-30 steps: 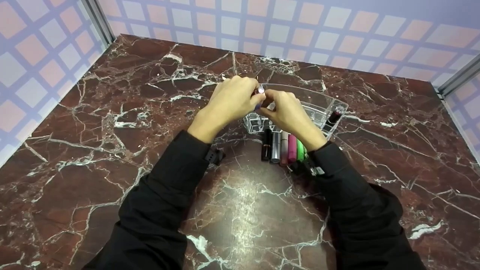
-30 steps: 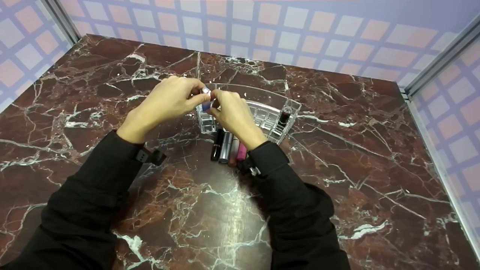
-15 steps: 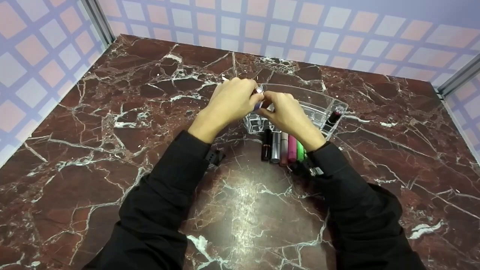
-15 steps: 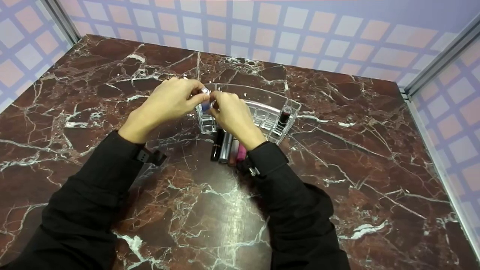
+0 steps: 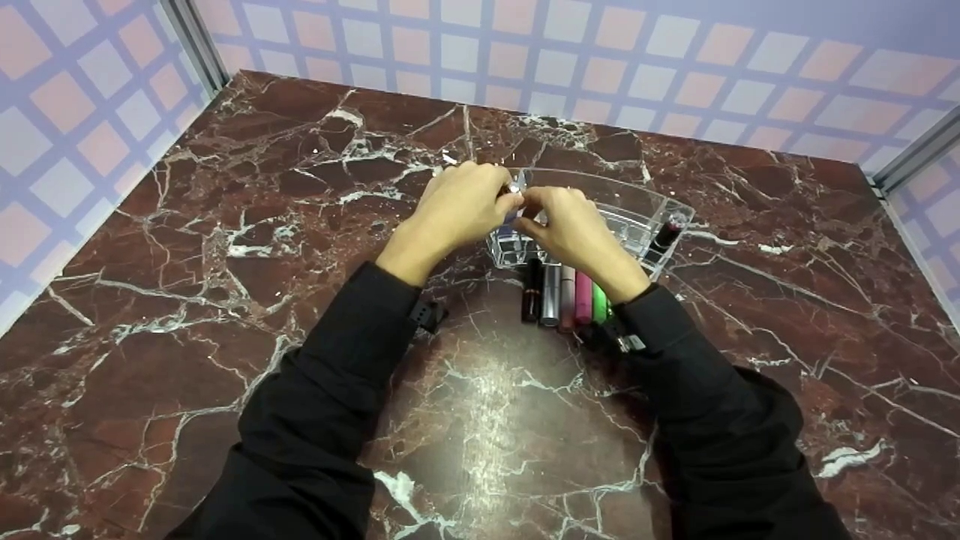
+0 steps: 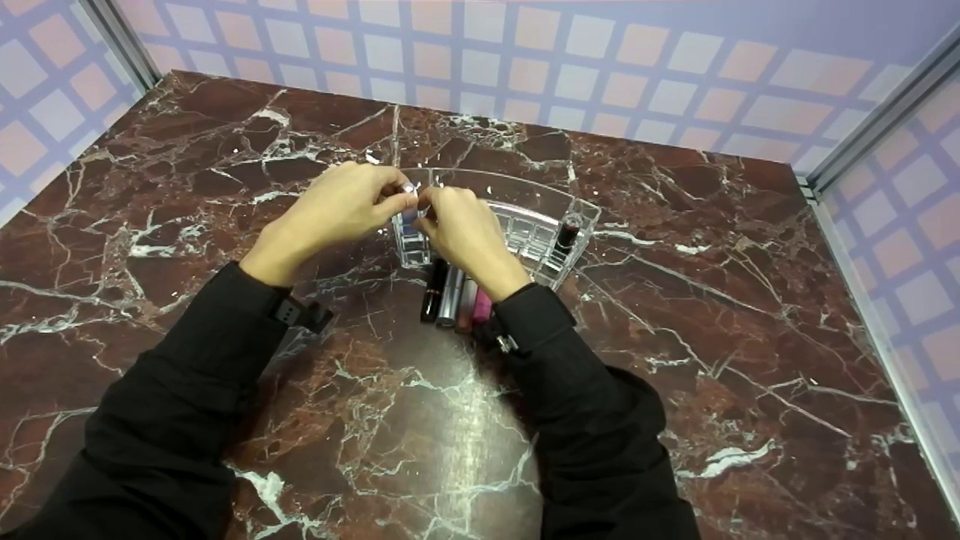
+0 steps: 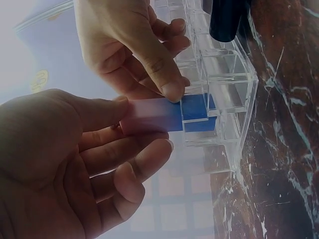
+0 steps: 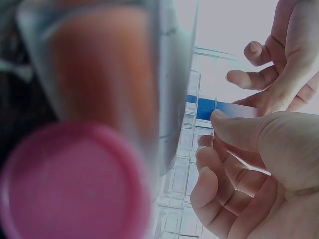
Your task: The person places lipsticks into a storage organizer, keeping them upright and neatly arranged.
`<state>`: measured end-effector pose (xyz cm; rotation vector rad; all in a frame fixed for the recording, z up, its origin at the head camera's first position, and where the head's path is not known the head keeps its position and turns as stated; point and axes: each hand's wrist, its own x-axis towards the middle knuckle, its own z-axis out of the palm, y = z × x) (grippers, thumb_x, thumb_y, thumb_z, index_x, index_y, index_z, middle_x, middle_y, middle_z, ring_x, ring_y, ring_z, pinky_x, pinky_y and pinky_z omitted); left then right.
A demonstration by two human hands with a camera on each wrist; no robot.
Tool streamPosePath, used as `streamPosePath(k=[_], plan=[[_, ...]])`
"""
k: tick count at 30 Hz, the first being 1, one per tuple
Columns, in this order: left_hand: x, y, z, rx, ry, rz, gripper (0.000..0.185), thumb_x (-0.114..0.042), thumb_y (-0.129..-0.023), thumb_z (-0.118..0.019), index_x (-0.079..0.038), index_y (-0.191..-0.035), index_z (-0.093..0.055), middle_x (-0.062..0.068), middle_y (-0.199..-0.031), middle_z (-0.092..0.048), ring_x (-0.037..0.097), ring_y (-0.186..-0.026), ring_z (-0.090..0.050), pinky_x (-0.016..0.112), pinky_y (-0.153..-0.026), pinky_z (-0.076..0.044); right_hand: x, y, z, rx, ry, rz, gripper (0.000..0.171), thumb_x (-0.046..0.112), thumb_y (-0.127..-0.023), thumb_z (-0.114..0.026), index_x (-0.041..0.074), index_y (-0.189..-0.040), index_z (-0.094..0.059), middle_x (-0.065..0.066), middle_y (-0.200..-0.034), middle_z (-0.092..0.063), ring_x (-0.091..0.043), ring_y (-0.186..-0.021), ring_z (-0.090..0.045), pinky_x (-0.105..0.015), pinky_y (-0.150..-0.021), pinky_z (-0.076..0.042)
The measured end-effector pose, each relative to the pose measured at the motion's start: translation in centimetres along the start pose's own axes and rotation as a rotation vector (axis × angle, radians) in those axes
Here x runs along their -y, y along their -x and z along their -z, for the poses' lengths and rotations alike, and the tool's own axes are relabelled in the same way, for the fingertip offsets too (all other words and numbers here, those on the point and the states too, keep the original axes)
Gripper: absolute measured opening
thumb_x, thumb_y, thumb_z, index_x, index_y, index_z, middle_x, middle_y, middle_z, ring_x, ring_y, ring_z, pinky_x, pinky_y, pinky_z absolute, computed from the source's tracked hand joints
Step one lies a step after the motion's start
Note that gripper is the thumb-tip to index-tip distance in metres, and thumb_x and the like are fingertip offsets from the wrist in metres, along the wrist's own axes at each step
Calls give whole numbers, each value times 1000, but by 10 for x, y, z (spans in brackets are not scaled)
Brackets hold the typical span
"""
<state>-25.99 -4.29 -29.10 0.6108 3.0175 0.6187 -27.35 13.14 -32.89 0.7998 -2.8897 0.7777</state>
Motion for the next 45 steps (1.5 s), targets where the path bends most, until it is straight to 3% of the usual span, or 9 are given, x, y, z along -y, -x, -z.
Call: streamPosePath(k=[21,27,37,40,45], plan=[[-1,4,0,-15,15,87,31,-37,-102,-62,-8,-113,-68,4,-86,-65,19,-68,-57,31,-60,-47,1,0,-1,5,-1,8,24,17,-95,-72,5,-115,-72,-12,-102,-75,-30,-94,-70,-44,-88,-54],[-3,6,2,-31,-9,109,35,-37,-101,-63,-8,-120,-66,5,-90,-67,19,-69,-58,31,-60,-48,4,2,2,18,4,21,26,17,-95,-72,4,-117,-71,-12,-104,-74,-29,-95,-70,-43,-90,-54],[-14,15,10,-73,-70,110,36,-43,-100,-63,-10,-115,-58,4,-88,-62,22,-73,-60,33,-61,-51,9,10,16,33,-4,20,25,19,-95,-72,3,-114,-71,-11,-103,-73,-27,-92,-69,-42,-87,-55],[-19,17,13,-15,-103,101,35,-45,-101,-60,-10,-105,-61,1,-78,-56,17,-64,-53,29,-55,-45,10,14,21,50,1,17,24,21,-95,-73,5,-112,-71,-9,-102,-73,-25,-91,-68,-41,-86,-55],[-26,21,13,186,-129,55,41,-47,-102,-57,-15,-76,-55,-5,-65,-45,10,-52,-39,24,-47,-35,8,22,28,111,-10,10,21,20,-96,-72,6,-112,-70,-8,-104,-73,-23,-93,-68,-39,-87,-55]])
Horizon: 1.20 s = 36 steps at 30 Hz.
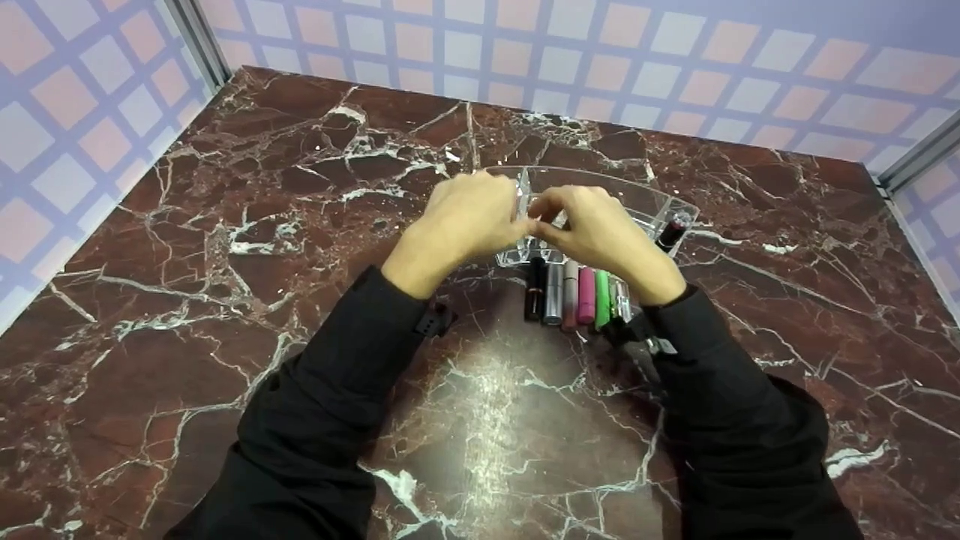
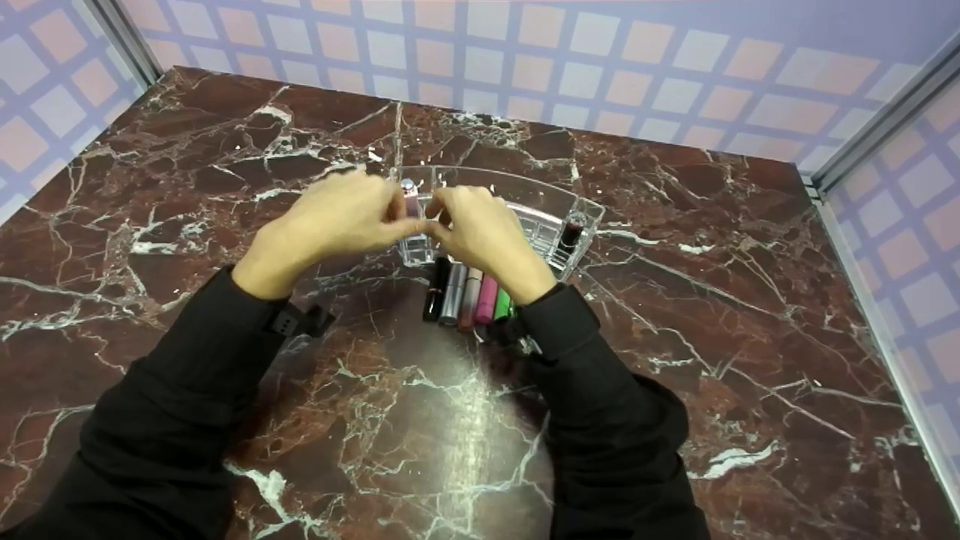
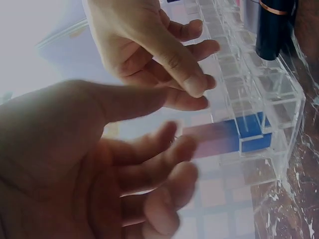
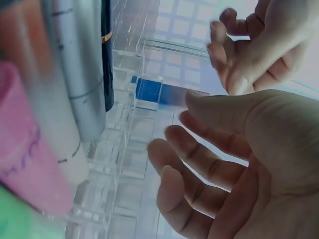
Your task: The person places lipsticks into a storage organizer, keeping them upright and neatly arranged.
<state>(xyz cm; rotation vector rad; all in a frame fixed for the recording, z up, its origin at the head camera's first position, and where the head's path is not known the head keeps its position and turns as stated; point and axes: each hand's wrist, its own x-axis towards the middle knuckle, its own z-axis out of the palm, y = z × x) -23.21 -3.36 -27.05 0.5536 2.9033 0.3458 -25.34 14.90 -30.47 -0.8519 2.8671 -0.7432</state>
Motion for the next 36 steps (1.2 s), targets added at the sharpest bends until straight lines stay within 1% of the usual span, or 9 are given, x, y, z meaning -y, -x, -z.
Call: streamPosePath(k=[3,6,11,14,16,20,24,30,36], plan=[[-6,3,-2,118,-21,-46,40,-47,-101,-57,-17,-77,-53,-3,-70,-51,9,-54,-42,23,-49,-40,-1,5,2,31,4,29,20,18,-95,-72,7,-112,-71,-7,-106,-73,-22,-96,-68,-39,-89,-55],[-13,5,-8,192,-42,-97,37,-47,-100,-59,-16,-81,-57,1,-79,-59,12,-60,-49,28,-60,-48,-4,8,4,63,14,78,20,19,-94,-74,9,-112,-72,-5,-107,-74,-22,-97,-69,-39,-89,-55],[-22,3,-22,255,-135,-148,40,-48,-100,-59,-11,-89,-66,9,-98,-69,23,-83,-65,41,-81,-54,-11,10,5,100,36,182,21,12,-92,-74,8,-113,-73,-7,-108,-74,-23,-98,-70,-41,-91,-55],[-24,1,-28,279,-163,-140,41,-48,-99,-59,-8,-97,-69,12,-111,-70,27,-97,-66,44,-87,-55,-14,10,5,123,41,226,23,10,-91,-75,9,-114,-74,-6,-109,-74,-22,-99,-70,-42,-92,-55],[-24,0,-30,283,-165,-129,41,-48,-98,-60,-8,-98,-69,13,-115,-69,29,-101,-65,45,-89,-54,-16,11,5,148,42,246,23,10,-91,-75,9,-114,-74,-6,-109,-74,-22,-99,-70,-42,-92,-55],[-22,0,-33,315,-149,-99,38,-48,-94,-66,-11,-89,-69,7,-98,-72,25,-91,-66,42,-85,-53,-19,12,4,209,41,265,24,6,-90,-75,9,-113,-73,-6,-110,-74,-23,-100,-69,-41,-92,-55],[-20,1,-33,377,-113,-84,32,-44,-91,-69,-13,-84,-70,2,-80,-73,21,-75,-66,37,-74,-54,-22,12,3,239,61,281,27,2,-88,-74,8,-114,-73,-7,-112,-73,-26,-103,-69,-43,-95,-53],[-19,1,-31,440,-74,-41,14,-24,-87,-64,-11,-88,-70,3,-84,-75,18,-65,-66,34,-62,-55,-24,10,-1,222,88,319,29,-2,-85,-74,7,-113,-74,-9,-110,-74,-28,-103,-69,-45,-96,-53],[-19,-2,-33,472,-91,-12,16,-24,-85,-59,-13,-91,-69,1,-82,-74,16,-63,-66,33,-64,-54,-24,10,-5,212,83,328,29,-6,-85,-72,7,-111,-74,-10,-107,-74,-29,-101,-69,-46,-95,-53]])
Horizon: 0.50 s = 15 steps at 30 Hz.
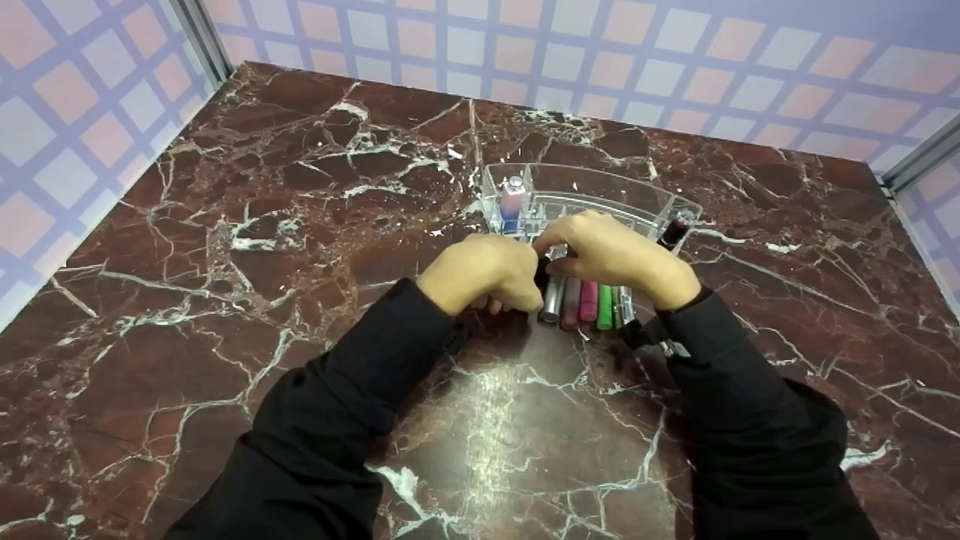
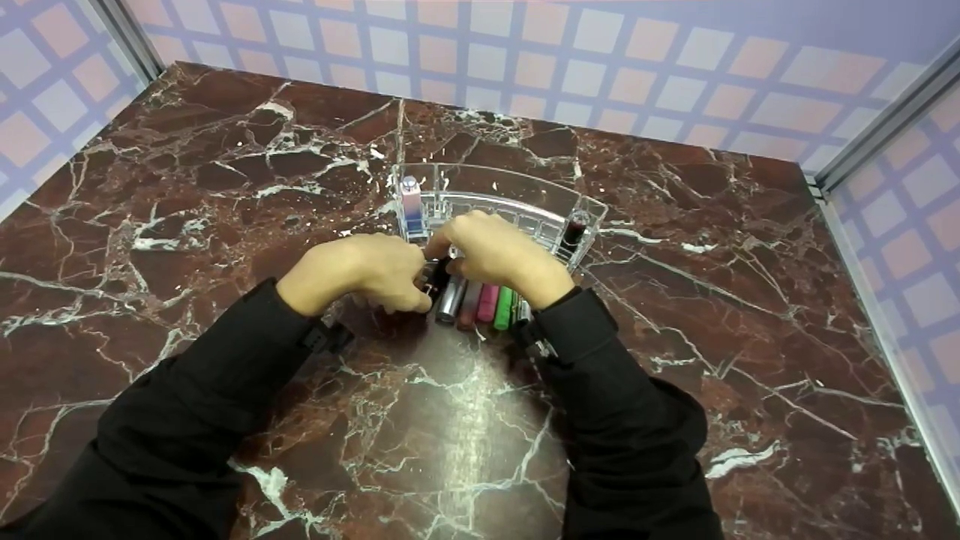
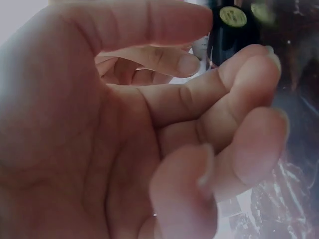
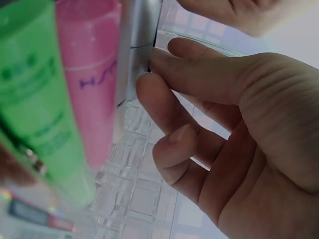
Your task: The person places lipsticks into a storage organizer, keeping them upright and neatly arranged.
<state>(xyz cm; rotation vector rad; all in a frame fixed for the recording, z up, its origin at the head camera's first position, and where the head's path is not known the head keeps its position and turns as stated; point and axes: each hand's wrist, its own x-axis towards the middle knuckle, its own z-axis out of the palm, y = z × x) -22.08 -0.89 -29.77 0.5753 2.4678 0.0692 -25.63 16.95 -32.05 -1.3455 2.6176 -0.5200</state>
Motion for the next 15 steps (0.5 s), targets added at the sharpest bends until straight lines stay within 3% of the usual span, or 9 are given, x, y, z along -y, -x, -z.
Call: streamPosePath(k=[9,15], plan=[[1,-7,-4,-18,0,27,20,-32,-86,-61,-15,-85,-72,-1,-77,-73,13,-58,-63,31,-63,-52,-1,0,-2,-5,-31,-4,30,-7,-85,-71,7,-111,-74,-10,-106,-74,-29,-100,-69,-45,-93,-54],[2,-8,-4,8,22,31,24,-34,-91,-60,-13,-87,-71,1,-78,-73,15,-63,-67,29,-59,-56,0,0,-1,4,-30,-3,29,-6,-85,-72,6,-111,-74,-11,-107,-74,-29,-100,-69,-46,-94,-54]])
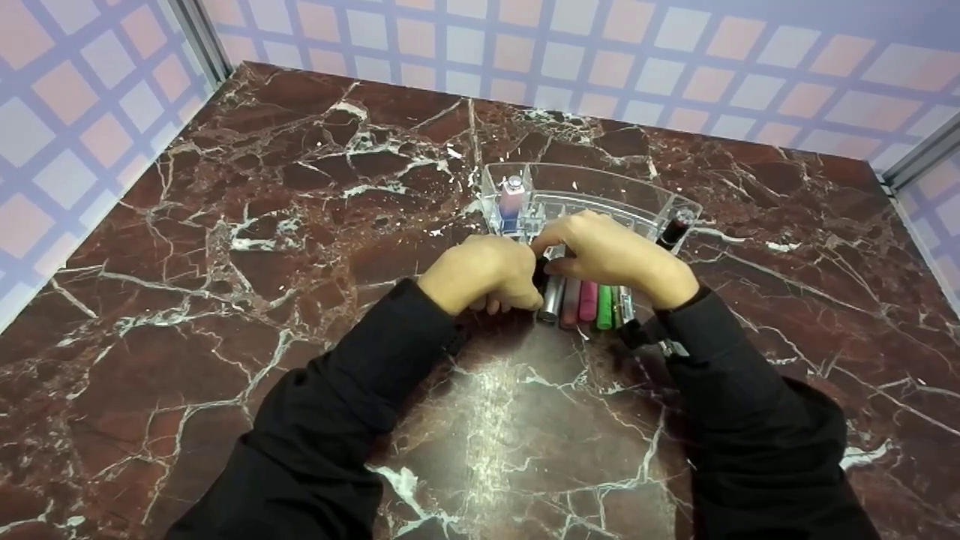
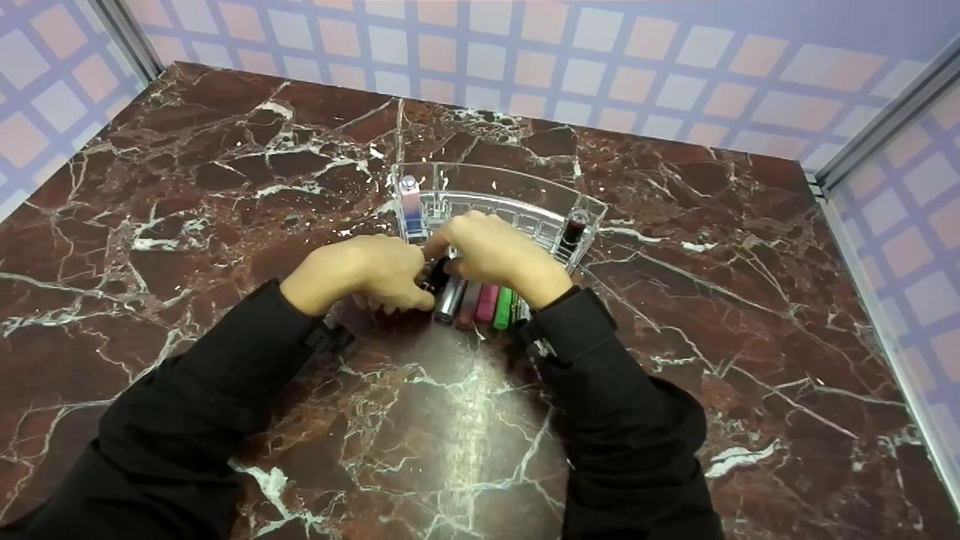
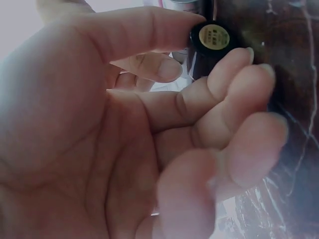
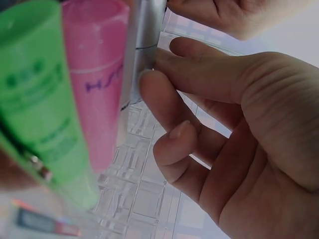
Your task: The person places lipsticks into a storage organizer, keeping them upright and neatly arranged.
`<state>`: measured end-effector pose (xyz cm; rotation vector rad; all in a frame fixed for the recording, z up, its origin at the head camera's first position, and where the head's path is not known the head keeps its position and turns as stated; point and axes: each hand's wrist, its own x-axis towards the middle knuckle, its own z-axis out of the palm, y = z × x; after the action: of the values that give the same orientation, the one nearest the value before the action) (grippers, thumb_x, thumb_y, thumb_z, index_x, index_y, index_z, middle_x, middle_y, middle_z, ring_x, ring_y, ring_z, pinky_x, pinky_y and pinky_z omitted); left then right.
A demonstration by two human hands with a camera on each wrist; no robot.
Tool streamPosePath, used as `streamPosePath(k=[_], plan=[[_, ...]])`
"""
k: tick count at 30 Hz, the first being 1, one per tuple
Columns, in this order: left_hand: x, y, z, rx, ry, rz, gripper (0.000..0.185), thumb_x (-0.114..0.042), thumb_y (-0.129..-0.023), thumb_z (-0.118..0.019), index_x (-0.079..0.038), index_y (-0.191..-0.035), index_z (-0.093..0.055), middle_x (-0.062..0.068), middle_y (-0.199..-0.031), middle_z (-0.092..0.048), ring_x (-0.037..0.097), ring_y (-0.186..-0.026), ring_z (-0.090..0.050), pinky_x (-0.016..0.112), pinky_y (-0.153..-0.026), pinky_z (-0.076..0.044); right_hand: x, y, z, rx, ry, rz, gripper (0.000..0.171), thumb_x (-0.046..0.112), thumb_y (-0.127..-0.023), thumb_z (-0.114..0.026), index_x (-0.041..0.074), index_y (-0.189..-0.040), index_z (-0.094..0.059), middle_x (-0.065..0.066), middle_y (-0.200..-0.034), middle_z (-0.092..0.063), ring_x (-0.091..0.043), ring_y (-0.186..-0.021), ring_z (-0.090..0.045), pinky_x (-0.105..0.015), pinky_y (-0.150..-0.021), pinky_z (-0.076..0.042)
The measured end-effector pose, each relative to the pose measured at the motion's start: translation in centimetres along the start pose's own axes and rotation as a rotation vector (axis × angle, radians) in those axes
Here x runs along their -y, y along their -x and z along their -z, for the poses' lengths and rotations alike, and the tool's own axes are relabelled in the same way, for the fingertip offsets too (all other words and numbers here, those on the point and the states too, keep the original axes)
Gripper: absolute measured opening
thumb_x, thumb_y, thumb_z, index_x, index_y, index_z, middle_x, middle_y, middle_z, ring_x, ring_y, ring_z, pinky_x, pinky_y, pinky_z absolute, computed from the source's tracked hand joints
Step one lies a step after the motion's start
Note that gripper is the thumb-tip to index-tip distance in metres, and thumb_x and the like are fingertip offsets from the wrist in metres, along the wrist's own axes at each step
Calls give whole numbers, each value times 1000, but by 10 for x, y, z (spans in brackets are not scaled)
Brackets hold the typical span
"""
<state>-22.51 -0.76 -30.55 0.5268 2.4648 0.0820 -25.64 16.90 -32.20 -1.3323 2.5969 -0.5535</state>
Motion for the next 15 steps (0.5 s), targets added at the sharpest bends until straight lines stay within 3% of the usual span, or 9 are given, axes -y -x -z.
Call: streamPosePath(k=[10,15], plan=[[0,10,9,63,3,-4,25,-31,-94,-57,-11,-90,-71,2,-80,-74,16,-61,-67,31,-61,-56,1,0,0,8,11,13,31,-6,-85,-71,6,-114,-74,-10,-109,-73,-28,-99,-70,-44,-91,-55],[0,20,14,83,23,-28,26,-30,-97,-56,-7,-96,-70,4,-85,-74,21,-70,-70,32,-63,-57,4,1,2,14,7,11,31,-4,-86,-73,6,-116,-73,-10,-111,-73,-27,-100,-69,-44,-91,-55]])
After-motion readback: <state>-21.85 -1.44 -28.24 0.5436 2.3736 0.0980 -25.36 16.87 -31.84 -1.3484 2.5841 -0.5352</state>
